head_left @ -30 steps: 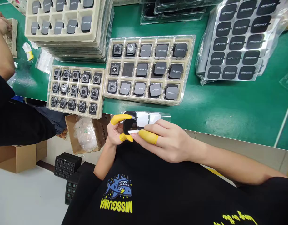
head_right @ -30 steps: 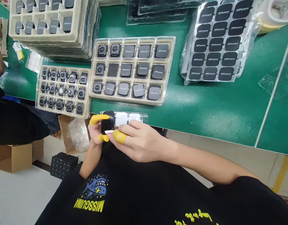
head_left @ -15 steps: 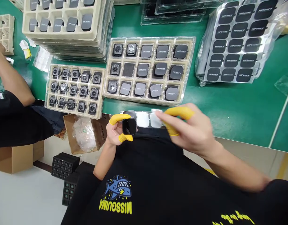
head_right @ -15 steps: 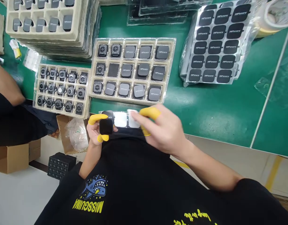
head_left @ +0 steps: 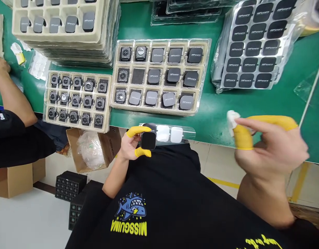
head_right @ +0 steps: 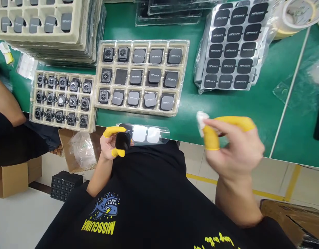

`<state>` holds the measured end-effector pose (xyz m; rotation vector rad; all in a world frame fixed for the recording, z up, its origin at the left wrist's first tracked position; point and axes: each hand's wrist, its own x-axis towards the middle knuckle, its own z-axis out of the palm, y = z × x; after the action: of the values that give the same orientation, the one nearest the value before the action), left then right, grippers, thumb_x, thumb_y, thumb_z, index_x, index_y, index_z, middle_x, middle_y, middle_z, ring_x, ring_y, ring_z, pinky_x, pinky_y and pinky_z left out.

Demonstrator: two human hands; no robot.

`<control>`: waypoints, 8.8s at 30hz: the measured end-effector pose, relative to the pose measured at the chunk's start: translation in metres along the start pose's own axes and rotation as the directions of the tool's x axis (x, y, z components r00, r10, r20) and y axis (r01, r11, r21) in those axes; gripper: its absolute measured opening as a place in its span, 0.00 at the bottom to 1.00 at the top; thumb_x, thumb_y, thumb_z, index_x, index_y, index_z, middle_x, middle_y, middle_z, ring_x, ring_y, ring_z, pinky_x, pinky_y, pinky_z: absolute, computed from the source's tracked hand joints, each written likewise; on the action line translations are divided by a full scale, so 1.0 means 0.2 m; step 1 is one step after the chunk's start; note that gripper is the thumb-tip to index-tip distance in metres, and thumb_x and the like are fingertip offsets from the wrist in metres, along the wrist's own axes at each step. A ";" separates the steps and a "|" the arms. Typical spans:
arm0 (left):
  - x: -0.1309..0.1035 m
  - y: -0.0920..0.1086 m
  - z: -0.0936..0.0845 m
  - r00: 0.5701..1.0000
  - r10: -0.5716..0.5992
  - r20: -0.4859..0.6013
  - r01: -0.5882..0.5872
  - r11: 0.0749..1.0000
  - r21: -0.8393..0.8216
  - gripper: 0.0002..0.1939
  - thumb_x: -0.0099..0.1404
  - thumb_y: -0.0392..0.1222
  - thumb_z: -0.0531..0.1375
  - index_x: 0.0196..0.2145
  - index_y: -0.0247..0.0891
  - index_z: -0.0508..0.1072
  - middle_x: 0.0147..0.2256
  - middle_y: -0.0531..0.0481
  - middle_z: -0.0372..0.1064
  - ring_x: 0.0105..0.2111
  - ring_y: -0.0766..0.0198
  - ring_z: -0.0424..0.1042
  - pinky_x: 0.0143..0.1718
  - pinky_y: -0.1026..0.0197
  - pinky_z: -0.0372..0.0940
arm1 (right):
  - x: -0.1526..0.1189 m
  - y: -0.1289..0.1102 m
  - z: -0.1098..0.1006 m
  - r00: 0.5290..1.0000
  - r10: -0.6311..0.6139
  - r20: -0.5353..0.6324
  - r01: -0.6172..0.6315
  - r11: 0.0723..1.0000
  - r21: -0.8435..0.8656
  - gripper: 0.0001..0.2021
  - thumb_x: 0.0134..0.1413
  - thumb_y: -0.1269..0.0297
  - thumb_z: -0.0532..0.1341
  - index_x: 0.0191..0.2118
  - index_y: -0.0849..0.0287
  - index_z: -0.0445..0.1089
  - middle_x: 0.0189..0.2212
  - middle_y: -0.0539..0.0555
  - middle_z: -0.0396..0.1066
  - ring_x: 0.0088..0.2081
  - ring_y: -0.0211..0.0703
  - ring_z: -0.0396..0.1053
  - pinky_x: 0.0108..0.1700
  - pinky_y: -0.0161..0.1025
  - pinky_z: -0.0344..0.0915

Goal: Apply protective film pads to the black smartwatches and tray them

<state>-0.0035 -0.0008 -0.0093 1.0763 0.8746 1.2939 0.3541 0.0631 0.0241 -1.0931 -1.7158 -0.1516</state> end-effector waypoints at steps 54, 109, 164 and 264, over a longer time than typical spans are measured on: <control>0.03 0.06 0.03 0.976 0.214 0.030 -0.216 0.974 0.069 0.37 0.58 0.55 0.82 0.61 0.43 0.82 0.46 0.45 0.86 0.43 0.56 0.89 0.42 0.62 0.83 | 0.11 -0.61 0.25 0.850 -0.290 0.440 0.207 0.952 0.227 0.22 0.69 0.79 0.61 0.64 0.58 0.75 0.38 0.57 0.82 0.39 0.50 0.75 0.35 0.47 0.66; 0.04 0.13 -0.02 0.918 0.195 0.346 -0.305 0.905 0.298 0.37 0.65 0.63 0.76 0.65 0.42 0.79 0.47 0.40 0.84 0.47 0.51 0.83 0.49 0.50 0.80 | 0.33 -0.39 0.33 0.343 0.084 0.935 -0.780 0.581 0.234 0.16 0.69 0.44 0.70 0.41 0.52 0.81 0.38 0.53 0.83 0.39 0.48 0.79 0.44 0.45 0.77; -0.02 0.09 0.10 0.992 0.028 0.121 -0.018 0.996 -0.085 0.37 0.58 0.67 0.79 0.55 0.39 0.85 0.43 0.44 0.76 0.43 0.52 0.81 0.45 0.51 0.80 | 0.06 -0.42 0.23 0.945 -0.192 0.264 0.064 0.903 0.426 0.10 0.65 0.74 0.69 0.42 0.48 0.79 0.48 0.55 0.80 0.45 0.50 0.79 0.39 0.50 0.75; 0.03 -0.02 0.03 0.966 0.253 0.049 -0.258 0.950 0.177 0.37 0.61 0.68 0.76 0.60 0.44 0.83 0.41 0.49 0.73 0.38 0.62 0.72 0.39 0.60 0.71 | 0.33 -0.67 0.28 0.511 0.041 0.858 -0.513 0.816 0.266 0.17 0.72 0.51 0.70 0.56 0.52 0.68 0.43 0.53 0.76 0.38 0.45 0.72 0.40 0.42 0.68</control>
<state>0.0032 0.0049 -0.0102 1.3843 0.8673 1.4296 0.2172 0.0561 0.1042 -1.0909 -2.1472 1.1803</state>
